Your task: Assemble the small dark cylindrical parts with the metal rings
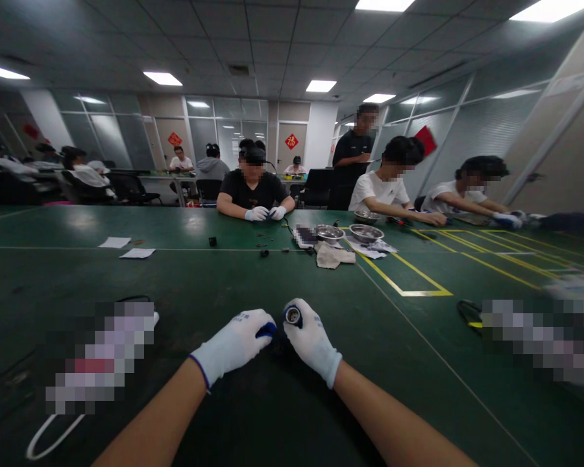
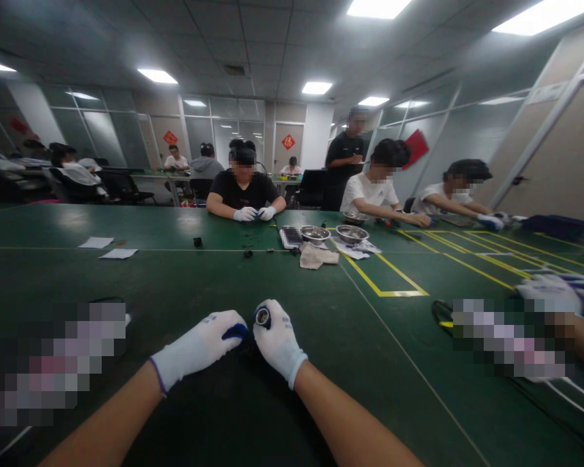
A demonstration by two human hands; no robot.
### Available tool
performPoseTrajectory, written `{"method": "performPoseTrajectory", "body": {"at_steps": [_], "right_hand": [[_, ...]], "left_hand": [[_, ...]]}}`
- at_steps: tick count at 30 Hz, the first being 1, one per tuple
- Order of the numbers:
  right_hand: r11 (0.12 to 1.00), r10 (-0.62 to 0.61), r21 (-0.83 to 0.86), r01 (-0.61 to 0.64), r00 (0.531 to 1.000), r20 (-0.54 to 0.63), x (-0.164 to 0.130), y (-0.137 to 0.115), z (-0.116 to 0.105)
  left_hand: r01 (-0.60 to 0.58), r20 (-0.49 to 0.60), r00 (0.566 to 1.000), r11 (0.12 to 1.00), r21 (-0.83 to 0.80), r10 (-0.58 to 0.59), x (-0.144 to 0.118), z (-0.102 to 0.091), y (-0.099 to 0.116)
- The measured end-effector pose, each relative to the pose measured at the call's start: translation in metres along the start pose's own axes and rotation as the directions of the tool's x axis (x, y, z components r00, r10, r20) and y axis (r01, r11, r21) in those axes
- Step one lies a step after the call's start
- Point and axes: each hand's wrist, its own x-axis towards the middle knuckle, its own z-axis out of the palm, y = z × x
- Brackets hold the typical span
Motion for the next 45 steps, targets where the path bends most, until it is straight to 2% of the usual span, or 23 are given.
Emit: {"method": "performPoseTrajectory", "body": {"at_steps": [6, 11, 19, 28, 33, 41, 45], "right_hand": [[0.989, -0.096, 0.128, 0.079, 0.987, 0.127, 0.000, -0.007, -0.009], [0.972, -0.087, 0.231, 0.044, 0.980, 0.177, -0.001, -0.010, -0.011], [0.976, -0.096, 0.209, 0.058, 0.980, 0.175, -0.006, -0.018, -0.011], [0.982, -0.106, 0.177, 0.060, 0.959, 0.264, -0.010, -0.025, -0.010], [0.985, -0.148, 0.120, 0.122, 0.960, 0.238, -0.010, -0.020, -0.006], [0.988, -0.153, 0.042, 0.148, 0.967, 0.201, -0.009, -0.011, -0.001], [0.990, -0.140, 0.040, 0.135, 0.970, 0.201, -0.009, -0.011, -0.001]], "left_hand": [[0.030, -0.193, 0.979, 0.982, -0.189, -0.067, 0.004, -0.007, 0.008], [-0.023, -0.295, 0.951, 0.924, -0.382, -0.098, 0.002, -0.012, 0.021], [-0.112, -0.312, 0.950, 0.926, -0.361, -0.007, 0.001, -0.007, 0.026], [-0.063, -0.213, 0.976, 0.877, -0.477, -0.046, -0.001, -0.003, 0.038], [0.029, -0.187, 0.968, 0.821, -0.570, -0.164, 0.005, 0.010, 0.033], [0.207, -0.215, 0.929, 0.905, -0.370, -0.301, 0.004, 0.011, 0.046], [0.207, -0.245, 0.927, 0.932, -0.297, -0.284, 0.003, 0.014, 0.043]]}}
